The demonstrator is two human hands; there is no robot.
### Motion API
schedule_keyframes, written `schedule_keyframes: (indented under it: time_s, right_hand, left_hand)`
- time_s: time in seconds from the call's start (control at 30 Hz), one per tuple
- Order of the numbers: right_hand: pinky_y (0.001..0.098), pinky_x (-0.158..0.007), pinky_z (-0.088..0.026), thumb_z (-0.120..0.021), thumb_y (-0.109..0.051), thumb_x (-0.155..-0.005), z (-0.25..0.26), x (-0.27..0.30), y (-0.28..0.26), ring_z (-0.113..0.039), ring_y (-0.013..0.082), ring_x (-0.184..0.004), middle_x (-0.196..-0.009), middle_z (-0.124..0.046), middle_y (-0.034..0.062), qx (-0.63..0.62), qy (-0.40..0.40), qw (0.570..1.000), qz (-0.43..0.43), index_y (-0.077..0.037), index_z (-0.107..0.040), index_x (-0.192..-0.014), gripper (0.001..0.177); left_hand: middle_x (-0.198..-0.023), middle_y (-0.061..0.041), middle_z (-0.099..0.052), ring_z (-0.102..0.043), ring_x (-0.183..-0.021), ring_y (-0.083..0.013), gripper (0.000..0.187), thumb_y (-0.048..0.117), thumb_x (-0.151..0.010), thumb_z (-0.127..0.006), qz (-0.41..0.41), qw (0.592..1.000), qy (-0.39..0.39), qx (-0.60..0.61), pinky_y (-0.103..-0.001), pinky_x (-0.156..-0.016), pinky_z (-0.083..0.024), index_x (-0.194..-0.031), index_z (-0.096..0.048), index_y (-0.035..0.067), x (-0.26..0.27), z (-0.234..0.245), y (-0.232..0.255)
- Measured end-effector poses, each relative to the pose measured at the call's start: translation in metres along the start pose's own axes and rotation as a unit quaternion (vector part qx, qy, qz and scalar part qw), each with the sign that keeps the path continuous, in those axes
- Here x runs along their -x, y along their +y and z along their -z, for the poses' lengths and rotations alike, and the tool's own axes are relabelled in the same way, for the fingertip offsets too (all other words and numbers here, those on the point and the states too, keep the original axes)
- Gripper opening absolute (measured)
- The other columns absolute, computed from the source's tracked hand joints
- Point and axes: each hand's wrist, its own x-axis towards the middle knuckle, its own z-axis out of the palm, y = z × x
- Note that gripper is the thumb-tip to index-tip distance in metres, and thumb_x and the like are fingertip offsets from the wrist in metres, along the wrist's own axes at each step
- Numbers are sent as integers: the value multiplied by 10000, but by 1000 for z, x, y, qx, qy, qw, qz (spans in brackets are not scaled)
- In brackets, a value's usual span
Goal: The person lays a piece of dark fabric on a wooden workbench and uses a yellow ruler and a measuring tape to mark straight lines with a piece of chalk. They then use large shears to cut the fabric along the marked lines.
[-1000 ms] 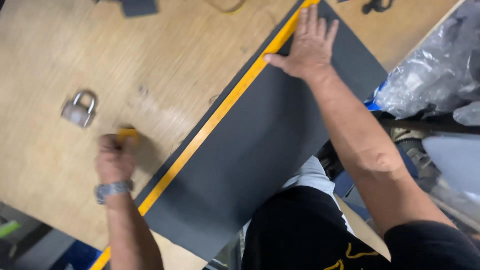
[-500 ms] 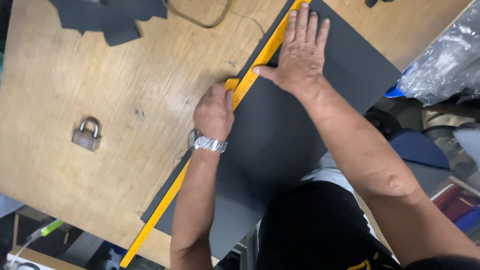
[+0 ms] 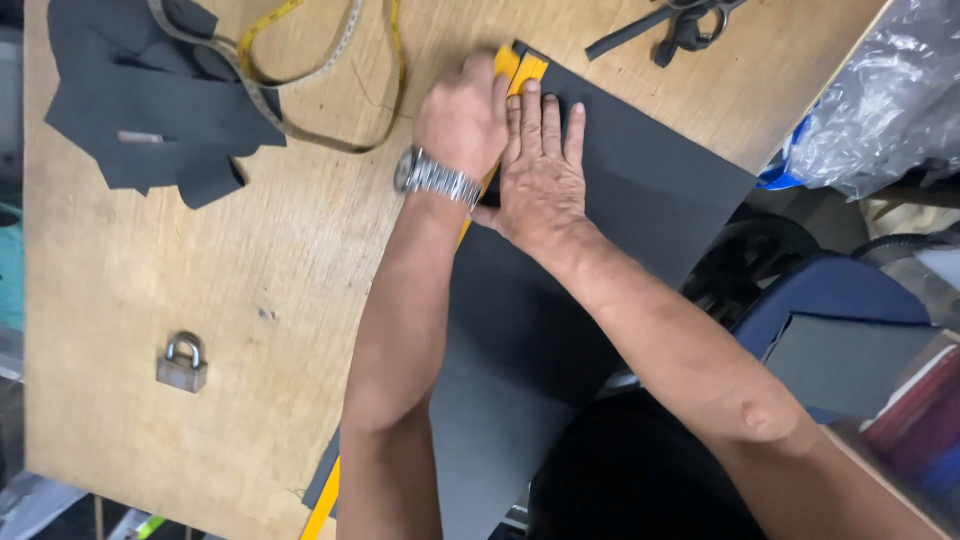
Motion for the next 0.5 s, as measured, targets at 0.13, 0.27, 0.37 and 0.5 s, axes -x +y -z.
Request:
schedule_keyframes:
  time_s: [0.13, 0.27, 0.37, 0.5]
  right_hand:
    - [657, -1239, 49, -504, -959, -695, -4, -1, -1, -106, 460, -1566, -1698, -10, 276, 12, 1, 1000, 5, 8, -103, -1643, 1412]
    - [693, -1220, 11, -385, -1014, -716, 8, 1, -3, -161, 452, -1557, -1695, -61, 287, 59, -27, 998, 14, 4, -149, -1636, 1393]
    - [691, -1226, 41, -394, -1045, -664, 1, -3, -4, -172, 456, -1570, -1709, -44, 275, 45, 3, 999, -4, 49, -112, -1643, 1495]
    - [699, -1209, 95, -365, -1077, -644, -3, -3, -4, -155, 444, -1576, -1712, -34, 279, 79, 7, 997, -2, 30, -131, -1656, 1518]
  left_hand:
    - [-653, -91, -682, -704, -519, -298, 242, 251, -1048, -508, 24, 996, -79, 15, -403, -377, -569, -1034, -594, 25, -43, 3, 18]
    - [-808, -163, -759, -755, -742, -358, 394, 250, -1016, -611, 19, 992, -124, -5, -441, -600, -648, -1258, -573, -59, -42, 6, 15]
    - [-792, -200, -752, -728, -718, -440, 274, 278, -991, -551, 29, 995, -92, -22, -548, -605, -589, -1100, -650, 47, -6, 19, 6]
    - [-682, -177, -684, -665, -613, -452, 123, 158, -910, -567, 29, 986, -135, -90, -570, -527, -542, -968, -668, 116, 100, 51, -23]
